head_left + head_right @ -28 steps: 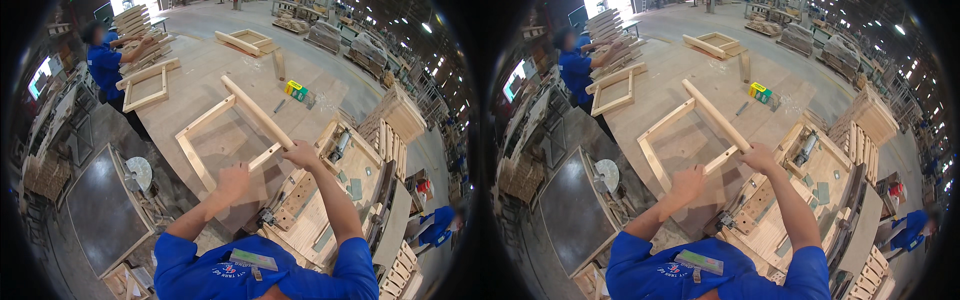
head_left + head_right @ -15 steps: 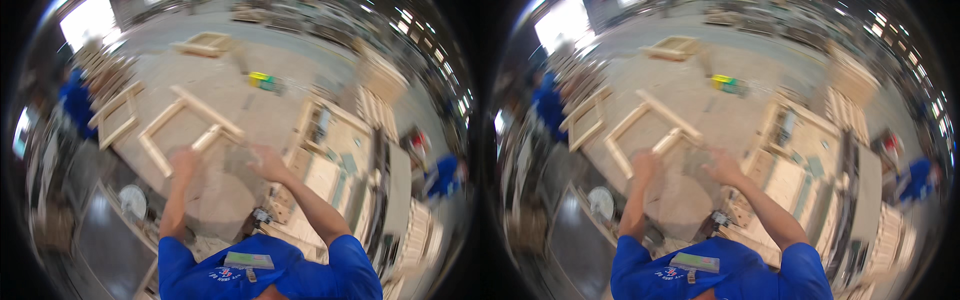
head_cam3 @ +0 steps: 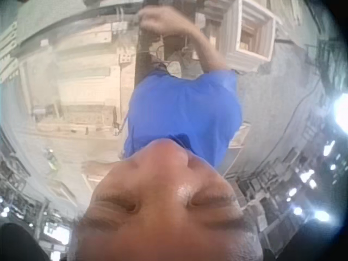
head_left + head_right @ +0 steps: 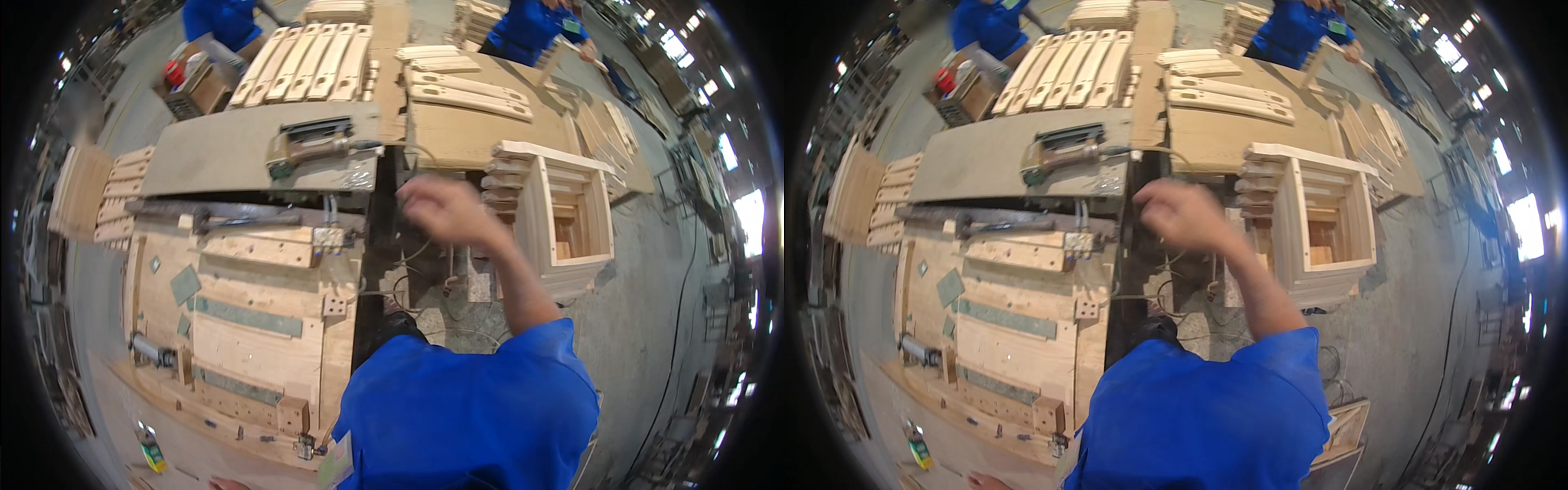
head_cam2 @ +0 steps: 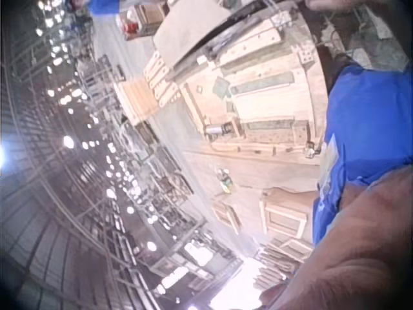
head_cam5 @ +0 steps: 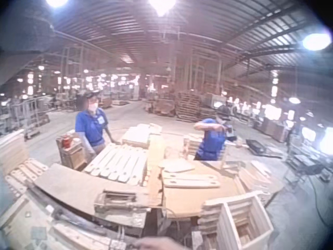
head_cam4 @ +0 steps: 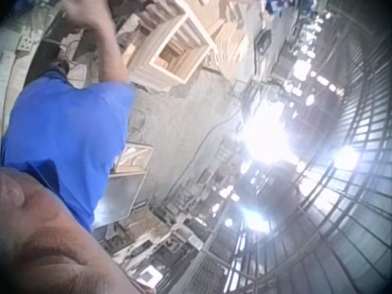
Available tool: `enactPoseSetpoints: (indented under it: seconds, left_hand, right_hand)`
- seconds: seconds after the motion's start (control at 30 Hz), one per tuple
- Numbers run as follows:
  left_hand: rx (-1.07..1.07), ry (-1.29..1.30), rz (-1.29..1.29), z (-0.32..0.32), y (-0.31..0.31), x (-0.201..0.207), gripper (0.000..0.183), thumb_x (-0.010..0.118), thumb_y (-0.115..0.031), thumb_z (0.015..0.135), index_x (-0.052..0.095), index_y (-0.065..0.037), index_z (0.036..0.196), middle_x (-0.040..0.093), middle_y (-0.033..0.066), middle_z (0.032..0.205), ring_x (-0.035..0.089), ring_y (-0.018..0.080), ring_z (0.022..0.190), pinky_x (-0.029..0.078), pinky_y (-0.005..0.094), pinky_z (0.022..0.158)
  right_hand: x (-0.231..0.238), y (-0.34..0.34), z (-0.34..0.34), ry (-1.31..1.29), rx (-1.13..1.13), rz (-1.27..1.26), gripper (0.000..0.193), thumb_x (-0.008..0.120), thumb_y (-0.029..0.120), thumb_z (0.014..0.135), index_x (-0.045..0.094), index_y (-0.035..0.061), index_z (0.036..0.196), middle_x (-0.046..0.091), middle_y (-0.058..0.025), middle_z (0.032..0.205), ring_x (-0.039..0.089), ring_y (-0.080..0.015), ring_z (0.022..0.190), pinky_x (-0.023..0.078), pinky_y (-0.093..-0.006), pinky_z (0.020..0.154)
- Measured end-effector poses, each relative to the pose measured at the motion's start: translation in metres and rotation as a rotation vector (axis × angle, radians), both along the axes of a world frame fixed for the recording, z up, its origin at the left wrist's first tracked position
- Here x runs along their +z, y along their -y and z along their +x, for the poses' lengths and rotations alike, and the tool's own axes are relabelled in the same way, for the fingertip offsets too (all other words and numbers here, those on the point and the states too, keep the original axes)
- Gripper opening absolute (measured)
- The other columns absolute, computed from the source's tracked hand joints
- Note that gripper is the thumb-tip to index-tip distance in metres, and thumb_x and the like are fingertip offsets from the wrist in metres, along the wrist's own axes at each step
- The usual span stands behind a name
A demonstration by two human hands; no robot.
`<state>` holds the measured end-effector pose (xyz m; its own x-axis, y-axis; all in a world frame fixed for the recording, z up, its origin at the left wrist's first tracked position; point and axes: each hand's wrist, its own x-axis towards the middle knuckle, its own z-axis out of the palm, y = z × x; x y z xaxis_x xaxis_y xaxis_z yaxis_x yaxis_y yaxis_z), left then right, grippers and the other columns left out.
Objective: The person assembles wooden frames by placing pieces into a jig, using a nail gun to fasten joints, and stacking completed frames on a nearby table. The process repeats with multiple frames throughout the clip.
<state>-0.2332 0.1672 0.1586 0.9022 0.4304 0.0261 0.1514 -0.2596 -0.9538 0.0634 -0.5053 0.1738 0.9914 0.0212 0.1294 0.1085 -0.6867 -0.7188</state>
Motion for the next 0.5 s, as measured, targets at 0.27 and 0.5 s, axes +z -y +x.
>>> enactPoseSetpoints:
  seconds: [0.27, 0.5]
  left_hand:
    - [-0.364, 0.818, -1.489, 0.255, 0.115, -0.044, 0.041, 0.061, -0.027, 0.111, 0.07, 0.007, 0.132, 0.073, 0.0237, 0.129, 0.068, 0.041, 0.118, 0.052, 0.0431, 0.104]
    - [-0.482, 0.463, -1.332, 0.303, 0.189, -0.041, 0.044, 0.056, -0.039, 0.111, 0.076, -0.005, 0.132, 0.073, 0.0231, 0.132, 0.068, 0.0442, 0.12, 0.05, 0.0547, 0.11]
  right_hand:
    - [0.025, 0.324, -0.022, -0.557, -0.535, -1.158, 0.039, 0.077, 0.014, 0.088, 0.07, 0.0126, 0.126, 0.074, -0.0157, 0.127, 0.071, -0.0384, 0.121, 0.057, -0.0576, 0.097]
    - [0.011, 0.362, -0.031, -0.607, -0.429, -1.117, 0.028, 0.067, 0.015, 0.093, 0.074, 0.0179, 0.12, 0.078, -0.0107, 0.117, 0.073, -0.0286, 0.118, 0.053, -0.0522, 0.101]
